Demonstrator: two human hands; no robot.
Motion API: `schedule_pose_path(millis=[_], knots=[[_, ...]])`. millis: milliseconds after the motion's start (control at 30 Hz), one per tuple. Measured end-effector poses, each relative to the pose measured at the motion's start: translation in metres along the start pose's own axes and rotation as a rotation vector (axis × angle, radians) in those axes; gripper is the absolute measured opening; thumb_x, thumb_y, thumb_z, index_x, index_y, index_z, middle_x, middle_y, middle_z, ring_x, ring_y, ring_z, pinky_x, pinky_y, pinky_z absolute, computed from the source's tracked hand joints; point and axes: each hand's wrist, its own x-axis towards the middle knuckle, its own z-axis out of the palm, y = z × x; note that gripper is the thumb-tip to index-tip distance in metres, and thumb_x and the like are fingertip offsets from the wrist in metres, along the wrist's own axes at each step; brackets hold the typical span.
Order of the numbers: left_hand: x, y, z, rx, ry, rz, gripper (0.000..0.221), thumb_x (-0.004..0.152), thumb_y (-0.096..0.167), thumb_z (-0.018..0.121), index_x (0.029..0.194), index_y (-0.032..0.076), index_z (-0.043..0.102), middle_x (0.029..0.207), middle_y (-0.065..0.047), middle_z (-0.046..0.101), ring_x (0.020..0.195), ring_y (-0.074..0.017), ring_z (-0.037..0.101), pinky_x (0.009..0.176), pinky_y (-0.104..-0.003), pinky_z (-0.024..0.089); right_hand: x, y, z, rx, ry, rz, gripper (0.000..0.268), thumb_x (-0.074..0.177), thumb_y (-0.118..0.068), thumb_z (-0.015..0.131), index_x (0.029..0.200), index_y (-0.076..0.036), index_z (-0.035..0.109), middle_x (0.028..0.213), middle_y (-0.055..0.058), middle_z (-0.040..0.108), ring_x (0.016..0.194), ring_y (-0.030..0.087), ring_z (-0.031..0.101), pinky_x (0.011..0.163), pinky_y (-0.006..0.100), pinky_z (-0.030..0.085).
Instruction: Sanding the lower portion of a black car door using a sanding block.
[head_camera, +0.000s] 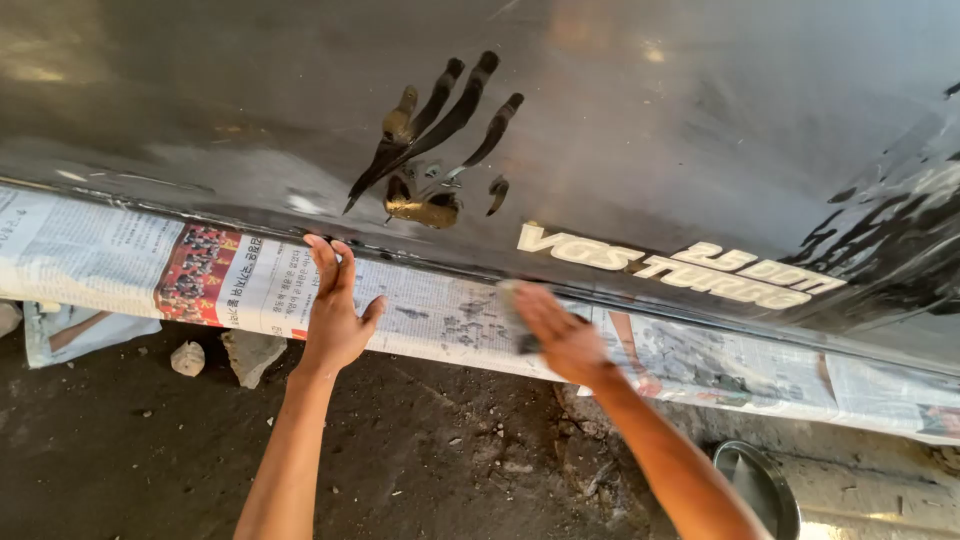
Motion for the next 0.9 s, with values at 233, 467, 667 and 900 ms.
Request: schedule_pose_path(millis=[233,467,667,900], knots=[[-0.009,-0.001,0.001,0.106,0.045,-0.003,0.111,0.09,0.015,0.076,0.166,0.011,-0.006,0.17,-0.025,-0.015,0.16,-0.0427,-0.002,0.123,-0.043,0.035,0.049,-0.042,-0.069,0.028,-0.377,0.034,0.102,0.079,0.02,0.034,0.165,-0.024,0.003,0.173,-0.003,-0.004,0.159,0.015,0.009,0.067,0.016,0.058],[-0.003,-0.006,0.003,0.122,0.056,0.079,0.114,0.086,0.018,0.08,0.165,0.009,-0.002,0.168,-0.029,-0.012,0.157,-0.0474,-0.003,0.125,-0.048,0.03,0.013,-0.006,0.014,-0.683,0.473,-0.057,0.091,0.088,0.008,0.035,0.174,-0.011,0.012,0.179,0.014,0.009,0.164,0.024,0.019,0.096,0.023,0.063],[-0.013,0.001,0.001,0.186,0.028,-0.021,0.111,0.085,0.005,0.073,0.167,0.012,-0.003,0.172,-0.026,-0.01,0.162,-0.0416,-0.001,0.122,-0.044,0.041,0.064,-0.06,-0.066,0.082,-0.31,0.008,0.095,0.08,0.015,0.037,0.165,-0.018,0.007,0.172,0.001,-0.001,0.159,0.018,0.009,0.059,0.021,0.057],[-0.005,0.003,-0.002,0.145,0.009,-0.008,0.116,0.084,0.009,0.078,0.164,0.015,-0.006,0.169,-0.026,-0.012,0.158,-0.0434,-0.001,0.112,-0.042,0.048,-0.024,0.033,-0.003,-0.091,-0.397,0.094,0.083,0.09,0.001,0.041,0.164,-0.016,0.006,0.173,0.005,0.002,0.159,0.016,0.007,0.076,0.023,0.059]])
